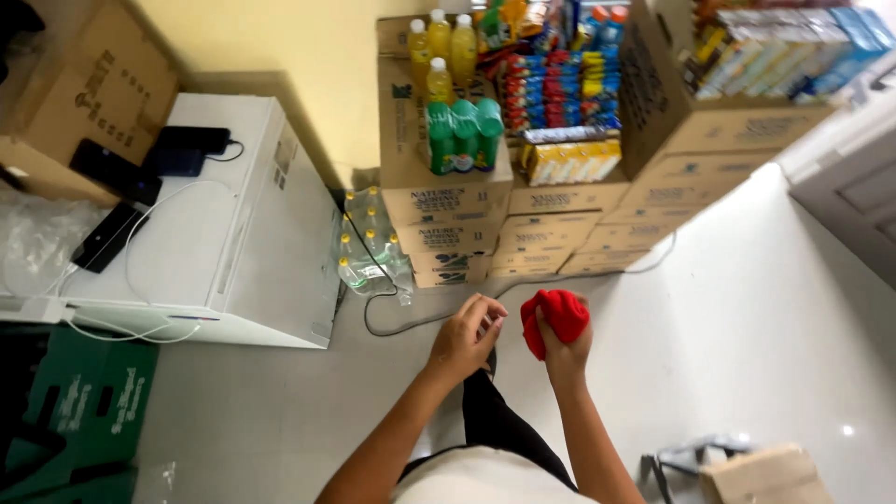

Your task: The person is wiping down beverage bottles with a red cloth and organizing packets of drink mix into a wooden shelf divider.

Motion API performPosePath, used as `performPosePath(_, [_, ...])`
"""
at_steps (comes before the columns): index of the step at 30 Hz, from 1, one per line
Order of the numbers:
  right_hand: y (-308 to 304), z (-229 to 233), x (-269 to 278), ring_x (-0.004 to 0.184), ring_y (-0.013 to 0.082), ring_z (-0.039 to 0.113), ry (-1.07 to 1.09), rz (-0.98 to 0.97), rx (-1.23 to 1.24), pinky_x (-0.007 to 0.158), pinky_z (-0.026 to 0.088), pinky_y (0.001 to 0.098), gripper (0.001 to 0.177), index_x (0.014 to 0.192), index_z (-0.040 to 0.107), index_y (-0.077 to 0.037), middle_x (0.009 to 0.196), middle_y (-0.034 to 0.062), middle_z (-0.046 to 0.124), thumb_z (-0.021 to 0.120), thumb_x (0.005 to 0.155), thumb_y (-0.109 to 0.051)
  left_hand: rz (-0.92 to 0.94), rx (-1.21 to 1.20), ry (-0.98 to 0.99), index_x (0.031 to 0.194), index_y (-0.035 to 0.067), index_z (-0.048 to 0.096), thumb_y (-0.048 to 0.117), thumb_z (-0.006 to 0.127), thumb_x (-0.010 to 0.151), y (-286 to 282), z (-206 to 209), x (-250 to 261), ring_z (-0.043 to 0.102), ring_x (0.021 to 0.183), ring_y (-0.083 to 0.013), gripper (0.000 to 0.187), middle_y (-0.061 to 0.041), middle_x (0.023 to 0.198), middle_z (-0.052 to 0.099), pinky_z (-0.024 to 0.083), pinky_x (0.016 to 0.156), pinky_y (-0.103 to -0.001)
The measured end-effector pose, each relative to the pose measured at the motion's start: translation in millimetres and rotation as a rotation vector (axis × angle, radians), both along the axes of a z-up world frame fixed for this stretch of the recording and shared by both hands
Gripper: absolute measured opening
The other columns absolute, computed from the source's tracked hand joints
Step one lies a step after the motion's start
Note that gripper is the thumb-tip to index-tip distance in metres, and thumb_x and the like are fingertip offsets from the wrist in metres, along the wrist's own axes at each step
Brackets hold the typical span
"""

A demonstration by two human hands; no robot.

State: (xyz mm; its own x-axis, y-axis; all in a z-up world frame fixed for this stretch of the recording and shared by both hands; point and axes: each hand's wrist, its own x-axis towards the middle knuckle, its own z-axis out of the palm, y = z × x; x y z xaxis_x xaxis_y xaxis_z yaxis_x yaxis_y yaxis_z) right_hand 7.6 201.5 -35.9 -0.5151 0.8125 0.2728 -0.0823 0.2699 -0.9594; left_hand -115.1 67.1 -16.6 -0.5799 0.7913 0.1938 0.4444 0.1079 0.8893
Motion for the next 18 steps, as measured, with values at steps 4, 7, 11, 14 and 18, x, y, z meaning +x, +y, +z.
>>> performPosePath(4, [52,33,-88,0.078,0.0157,0.062,0.043,0.041,-0.136,0.082,0.052,0.0366,0.023,0.107,0.055,-0.011,0.083,0.0034,0.061,0.071,0.093,-0.003,0.145,-0.010,0.006,0.103,0.014,0.066,0.015,0.064,0.097,44,10,-65,0.074,0.077,-0.0290,0.007,-0.006,0.092,0.066,0.060,0.062,-0.036])
performPosePath(7, [96,28,-150,0.086,0.0183,0.062,0.036,0.061,-0.123,0.088,0.049,0.0394,0.028,0.109,0.057,-0.009,0.090,0.0067,0.063,0.076,0.090,-0.003,0.221,-0.005,0.027,0.104,0.013,0.066,0.014,0.065,0.096,73,26,-108,0.074,0.077,-0.0316,0.008,-0.008,0.092,0.065,0.060,0.061,-0.038])
performPosePath(11, [145,21,-230,0.102,0.0227,0.059,-0.021,0.110,-0.015,0.098,0.043,0.0438,0.045,0.122,0.059,-0.006,0.102,0.0118,0.061,0.079,0.083,0.001,0.289,-0.013,0.088,0.105,0.015,0.066,0.015,0.067,0.096,96,26,-159,0.074,0.078,-0.0257,0.009,-0.004,0.092,0.063,0.060,0.061,-0.034])
performPosePath(14, [173,12,-273,0.102,0.0253,0.058,0.013,0.072,0.061,0.099,0.041,0.0454,0.048,0.121,0.058,-0.008,0.104,0.0138,0.058,0.074,0.078,0.006,0.385,-0.031,0.089,0.104,0.016,0.067,0.018,0.065,0.096,93,19,-196,0.073,0.080,-0.0291,0.008,-0.006,0.092,0.062,0.060,0.061,-0.037])
performPosePath(18, [203,12,-322,0.103,0.0229,0.060,0.031,0.044,0.077,0.102,0.041,0.0413,0.050,0.121,0.058,-0.010,0.106,0.0114,0.060,0.074,0.076,0.006,0.474,-0.066,0.053,0.103,0.017,0.067,0.022,0.066,0.096,104,-28,-270,0.073,0.082,-0.0281,0.009,-0.006,0.092,0.064,0.061,0.063,-0.035])
